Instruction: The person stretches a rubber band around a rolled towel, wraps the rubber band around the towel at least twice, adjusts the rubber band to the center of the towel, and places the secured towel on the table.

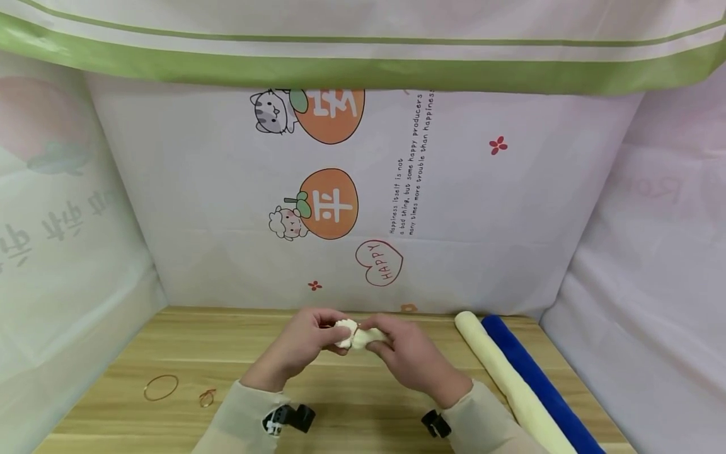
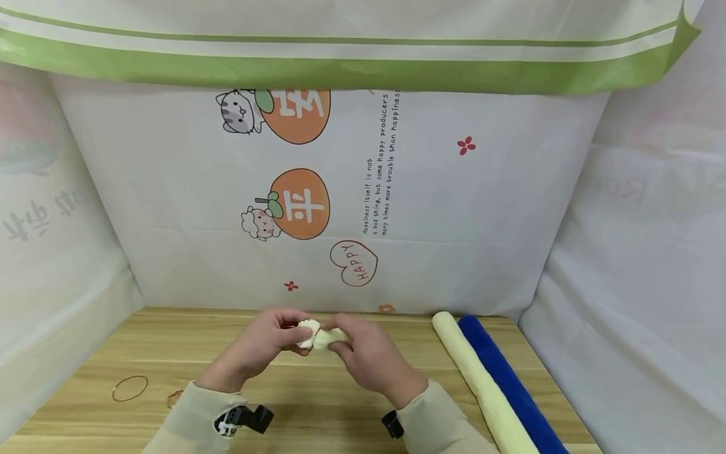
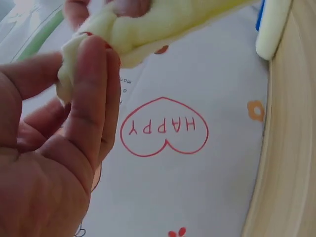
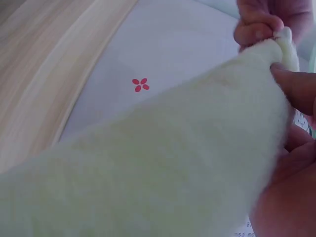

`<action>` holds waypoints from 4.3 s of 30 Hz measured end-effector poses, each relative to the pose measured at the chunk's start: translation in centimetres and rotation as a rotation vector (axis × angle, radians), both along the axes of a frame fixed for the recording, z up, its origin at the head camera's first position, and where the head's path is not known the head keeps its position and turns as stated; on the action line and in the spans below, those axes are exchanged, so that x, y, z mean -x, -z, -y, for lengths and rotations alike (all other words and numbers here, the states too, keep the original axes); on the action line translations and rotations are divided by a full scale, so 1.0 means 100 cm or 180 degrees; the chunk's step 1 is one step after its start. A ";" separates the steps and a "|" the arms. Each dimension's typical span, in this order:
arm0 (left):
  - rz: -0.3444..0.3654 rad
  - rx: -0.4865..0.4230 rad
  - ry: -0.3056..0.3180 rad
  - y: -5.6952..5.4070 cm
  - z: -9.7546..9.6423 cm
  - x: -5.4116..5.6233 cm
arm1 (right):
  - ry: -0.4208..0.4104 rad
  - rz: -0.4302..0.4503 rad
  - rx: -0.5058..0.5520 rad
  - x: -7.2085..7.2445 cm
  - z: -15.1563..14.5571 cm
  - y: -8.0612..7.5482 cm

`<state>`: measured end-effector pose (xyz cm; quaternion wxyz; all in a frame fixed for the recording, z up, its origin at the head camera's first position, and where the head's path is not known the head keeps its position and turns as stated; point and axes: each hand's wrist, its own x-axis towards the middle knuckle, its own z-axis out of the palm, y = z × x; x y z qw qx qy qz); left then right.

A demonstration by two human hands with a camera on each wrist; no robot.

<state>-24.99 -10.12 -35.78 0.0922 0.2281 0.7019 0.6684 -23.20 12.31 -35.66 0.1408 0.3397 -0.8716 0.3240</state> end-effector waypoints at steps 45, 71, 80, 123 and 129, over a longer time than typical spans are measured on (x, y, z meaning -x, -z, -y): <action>-0.1297 0.1185 -0.0339 -0.003 0.005 -0.009 | -0.0132 -0.0756 0.0003 -0.008 0.001 -0.003; -0.0253 0.0181 0.0064 -0.008 0.005 -0.009 | -0.0598 -0.1605 -0.0258 0.002 0.002 -0.017; -0.0199 0.0172 0.0083 -0.005 0.003 -0.006 | -0.0731 -0.1499 -0.0618 0.001 0.003 -0.025; -0.0136 -0.0054 -0.0331 -0.002 0.026 -0.002 | -0.0024 -0.1229 -0.0009 -0.002 -0.002 -0.011; -0.0132 -0.0093 -0.0413 -0.001 0.028 -0.001 | -0.0114 -0.0978 0.0003 -0.003 -0.003 -0.001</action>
